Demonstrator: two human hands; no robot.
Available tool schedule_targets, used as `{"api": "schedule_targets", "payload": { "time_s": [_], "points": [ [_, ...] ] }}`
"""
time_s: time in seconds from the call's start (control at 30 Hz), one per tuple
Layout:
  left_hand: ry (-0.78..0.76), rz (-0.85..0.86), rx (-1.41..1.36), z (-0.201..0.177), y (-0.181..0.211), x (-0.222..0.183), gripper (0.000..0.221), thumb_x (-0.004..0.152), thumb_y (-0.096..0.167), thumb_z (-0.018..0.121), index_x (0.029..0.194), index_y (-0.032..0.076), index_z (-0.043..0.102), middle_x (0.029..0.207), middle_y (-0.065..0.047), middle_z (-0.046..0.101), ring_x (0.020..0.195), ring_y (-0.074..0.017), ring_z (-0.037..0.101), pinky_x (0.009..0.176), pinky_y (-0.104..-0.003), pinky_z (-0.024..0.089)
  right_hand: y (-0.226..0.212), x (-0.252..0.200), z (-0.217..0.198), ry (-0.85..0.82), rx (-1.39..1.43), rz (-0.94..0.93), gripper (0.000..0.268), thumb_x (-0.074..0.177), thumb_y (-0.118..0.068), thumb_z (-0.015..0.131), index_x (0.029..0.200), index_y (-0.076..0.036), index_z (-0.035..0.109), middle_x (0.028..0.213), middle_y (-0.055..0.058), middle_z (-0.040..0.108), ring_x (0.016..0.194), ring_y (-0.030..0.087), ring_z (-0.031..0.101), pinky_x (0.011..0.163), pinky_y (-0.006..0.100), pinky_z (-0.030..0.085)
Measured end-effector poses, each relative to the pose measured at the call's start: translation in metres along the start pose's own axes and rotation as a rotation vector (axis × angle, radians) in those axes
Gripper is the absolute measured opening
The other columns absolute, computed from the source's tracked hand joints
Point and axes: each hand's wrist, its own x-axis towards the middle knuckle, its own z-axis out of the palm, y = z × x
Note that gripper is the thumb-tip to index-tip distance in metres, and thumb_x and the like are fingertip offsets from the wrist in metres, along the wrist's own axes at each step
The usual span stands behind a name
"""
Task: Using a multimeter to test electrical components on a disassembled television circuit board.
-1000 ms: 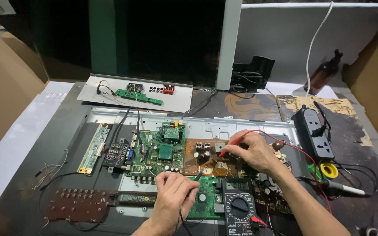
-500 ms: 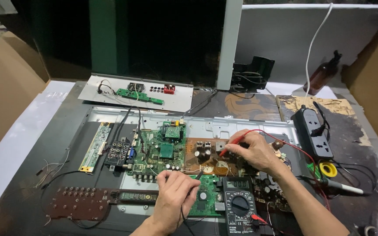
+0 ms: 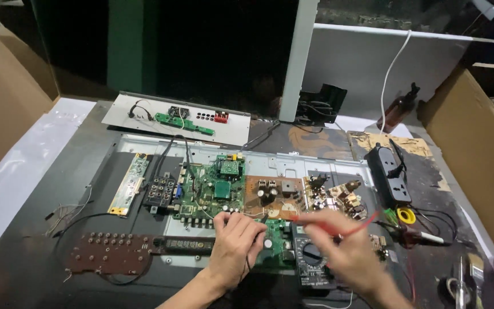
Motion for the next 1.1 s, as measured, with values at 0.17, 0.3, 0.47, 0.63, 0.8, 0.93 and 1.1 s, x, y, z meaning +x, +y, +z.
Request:
{"api": "schedule_targets", "payload": {
  "time_s": [0.17,0.3,0.47,0.63,0.8,0.93,1.1],
  "points": [
    [0.025,-0.004,-0.029,-0.012,-0.002,0.005,0.003,0.095,0.009,0.065,0.097,0.009,0.066,0.087,-0.003,0.067,0.084,-0.0223,0.059,0.085,-0.040,0.030,0.032,-0.027,0.067,0.106,-0.193,-0.291,0.020,0.091,-0.010,0.066,0.108,-0.006,0.076,0.097,0.009,0.075,0.090,0.022,0.067,0.082,0.034,0.055],
    [-0.024,-0.047,-0.090,-0.015,-0.010,0.005,0.005,0.095,0.011,0.064,0.097,0.011,0.068,0.089,-0.002,0.069,0.083,-0.0201,0.059,0.086,-0.039,0.030,0.059,-0.031,0.106,0.216,-0.315,-0.362,0.023,0.096,-0.009,0.062,0.116,-0.003,0.070,0.110,0.015,0.071,0.097,0.030,0.066,0.088,0.039,0.055],
    [-0.022,-0.044,-0.079,-0.014,-0.014,0.005,0.005,0.096,0.012,0.063,0.096,0.011,0.067,0.088,-0.002,0.068,0.085,-0.0206,0.060,0.087,-0.039,0.030,0.055,-0.026,0.115,0.230,-0.629,-0.384,0.029,0.096,-0.016,0.061,0.121,-0.004,0.068,0.111,0.014,0.069,0.090,0.033,0.062,0.077,0.045,0.051],
    [-0.036,-0.065,-0.061,-0.015,-0.015,0.008,0.006,0.097,0.014,0.063,0.099,0.012,0.068,0.089,-0.001,0.067,0.085,-0.0202,0.060,0.087,-0.039,0.030,0.072,-0.019,0.121,0.195,-0.820,-0.354,0.035,0.095,-0.026,0.062,0.125,-0.008,0.067,0.116,0.009,0.068,0.098,0.033,0.059,0.076,0.046,0.046],
    [-0.068,-0.088,-0.049,-0.018,-0.016,0.011,0.012,0.098,0.015,0.060,0.103,0.010,0.069,0.093,-0.003,0.069,0.088,-0.0229,0.060,0.087,-0.041,0.030,0.070,-0.012,0.123,0.243,-0.977,-0.317,0.025,0.092,-0.023,0.060,0.115,-0.017,0.068,0.111,0.010,0.063,0.093,0.036,0.057,0.067,0.047,0.040],
    [-0.106,-0.140,-0.041,-0.016,-0.021,0.011,0.014,0.100,0.017,0.055,0.103,0.013,0.068,0.090,-0.002,0.067,0.088,-0.0220,0.059,0.090,-0.040,0.030,0.076,-0.014,0.129,0.265,-1.053,-0.310,0.029,0.091,-0.024,0.068,0.119,-0.016,0.069,0.110,0.012,0.065,0.100,0.037,0.059,0.070,0.049,0.042],
    [-0.107,-0.126,-0.013,-0.014,-0.022,0.011,0.013,0.098,0.016,0.056,0.102,0.013,0.068,0.089,-0.001,0.067,0.087,-0.0221,0.059,0.086,-0.041,0.031,0.075,-0.016,0.129,0.155,-1.030,-0.236,0.052,0.086,-0.043,0.068,0.129,-0.013,0.063,0.118,0.009,0.064,0.101,0.034,0.056,0.077,0.048,0.041]
  ]
}}
